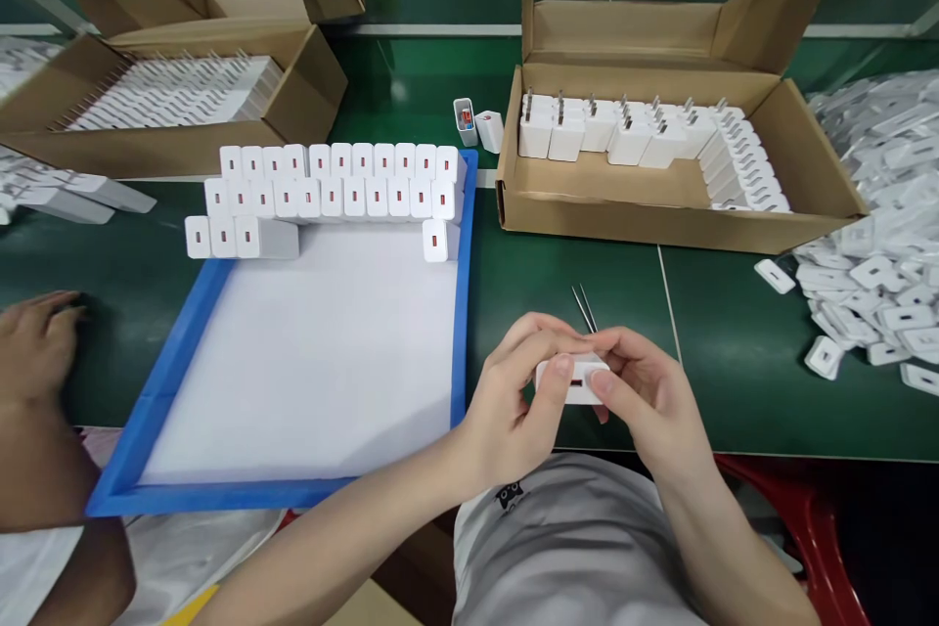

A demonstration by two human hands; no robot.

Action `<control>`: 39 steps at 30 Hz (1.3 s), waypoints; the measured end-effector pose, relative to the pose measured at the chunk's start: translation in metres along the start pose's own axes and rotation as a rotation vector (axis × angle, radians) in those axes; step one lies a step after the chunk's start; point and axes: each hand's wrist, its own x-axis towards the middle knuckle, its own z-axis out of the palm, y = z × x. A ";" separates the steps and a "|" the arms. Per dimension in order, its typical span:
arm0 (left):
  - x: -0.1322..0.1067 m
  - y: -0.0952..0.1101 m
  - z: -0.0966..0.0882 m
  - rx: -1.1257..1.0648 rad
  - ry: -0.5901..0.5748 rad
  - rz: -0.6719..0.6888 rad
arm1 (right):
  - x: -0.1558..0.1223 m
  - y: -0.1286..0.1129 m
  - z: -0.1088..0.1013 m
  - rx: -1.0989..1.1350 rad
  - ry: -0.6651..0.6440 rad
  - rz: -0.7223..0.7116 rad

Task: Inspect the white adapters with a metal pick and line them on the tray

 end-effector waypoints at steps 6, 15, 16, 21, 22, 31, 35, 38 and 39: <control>0.001 -0.001 -0.004 -0.054 -0.054 -0.129 | -0.003 -0.006 -0.006 -0.042 0.085 -0.071; 0.000 0.000 -0.001 0.011 -0.041 -0.012 | -0.006 -0.008 -0.010 -0.132 0.055 -0.136; 0.000 0.000 -0.001 0.015 -0.036 -0.012 | -0.006 -0.007 -0.011 -0.131 0.039 -0.128; -0.001 0.001 0.000 -0.022 -0.039 -0.027 | -0.009 -0.009 -0.019 -0.111 -0.082 -0.092; -0.001 0.001 0.000 -0.027 -0.041 -0.030 | -0.010 -0.010 -0.020 -0.110 -0.101 -0.089; -0.003 -0.002 0.002 0.068 0.008 0.044 | -0.011 -0.011 -0.017 -0.062 -0.074 -0.130; -0.004 -0.003 0.001 0.059 0.020 0.044 | -0.012 -0.006 -0.016 -0.013 -0.055 -0.133; -0.004 0.001 -0.001 -0.001 -0.010 -0.069 | -0.011 -0.003 -0.016 0.022 -0.064 -0.113; -0.003 0.002 -0.002 -0.021 -0.024 -0.118 | -0.011 -0.003 -0.016 0.027 -0.073 -0.108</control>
